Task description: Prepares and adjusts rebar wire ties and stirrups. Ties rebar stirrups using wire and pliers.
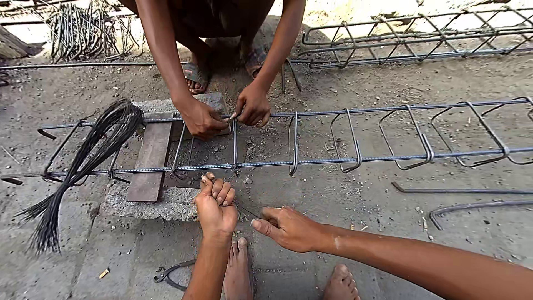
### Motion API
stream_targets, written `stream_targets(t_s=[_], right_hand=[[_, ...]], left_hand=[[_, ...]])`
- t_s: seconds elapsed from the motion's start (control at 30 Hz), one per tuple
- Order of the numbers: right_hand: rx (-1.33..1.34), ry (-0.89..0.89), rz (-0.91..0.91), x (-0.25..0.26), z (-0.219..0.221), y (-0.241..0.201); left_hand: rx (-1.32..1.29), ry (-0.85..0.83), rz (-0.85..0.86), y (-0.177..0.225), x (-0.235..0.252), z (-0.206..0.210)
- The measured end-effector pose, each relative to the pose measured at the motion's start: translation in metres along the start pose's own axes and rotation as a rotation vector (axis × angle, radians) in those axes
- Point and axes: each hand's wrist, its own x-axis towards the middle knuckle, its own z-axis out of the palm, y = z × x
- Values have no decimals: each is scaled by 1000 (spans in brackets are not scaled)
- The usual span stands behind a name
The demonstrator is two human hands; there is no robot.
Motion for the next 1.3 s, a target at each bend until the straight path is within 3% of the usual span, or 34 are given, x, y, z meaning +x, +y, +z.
stream_targets(t_s=[0.17, 0.33, 0.47, 0.57, 0.67, 0.8, 0.9, 0.93, 1.0, 1.07, 1.2, 1.3], right_hand=[[48, -180, -9, 2, -8, 6], [28, -191, 92, 2, -5, 6], [-132, 11, 144, 1, 4, 1], [-71, 84, 105, 2, 2, 2], [310, -136, 132, 0, -5, 5], [908, -624, 40, -9, 1, 24], [1013, -747, 12, -11, 10, 28], [904, -687, 10, -11, 8, 27], [348, -423, 26, -8, -12, 17], [-9, -148, 85, -4, -40, 11], [-176, 479, 147, 3, -94, 28], [-251, 647, 242, 26, -133, 56]], left_hand=[[-82, -3, -161, 4, -7, -2], [139, 48, 102, -15, -4, -1], [215, 77, 179, -31, -6, 1], [100, 17, 45, -21, -10, 4], [-25, -110, -137, -9, -17, 4], [-259, -419, -397, -7, -22, -6], [-464, -648, -465, -16, -20, -22], [-474, -692, -455, -17, -18, -24], [-383, -706, -374, -15, -15, -28], [-279, -660, -275, -12, -10, -31], [-121, -562, -214, -10, -10, -39], [-53, -546, -249, -18, -13, -41]])
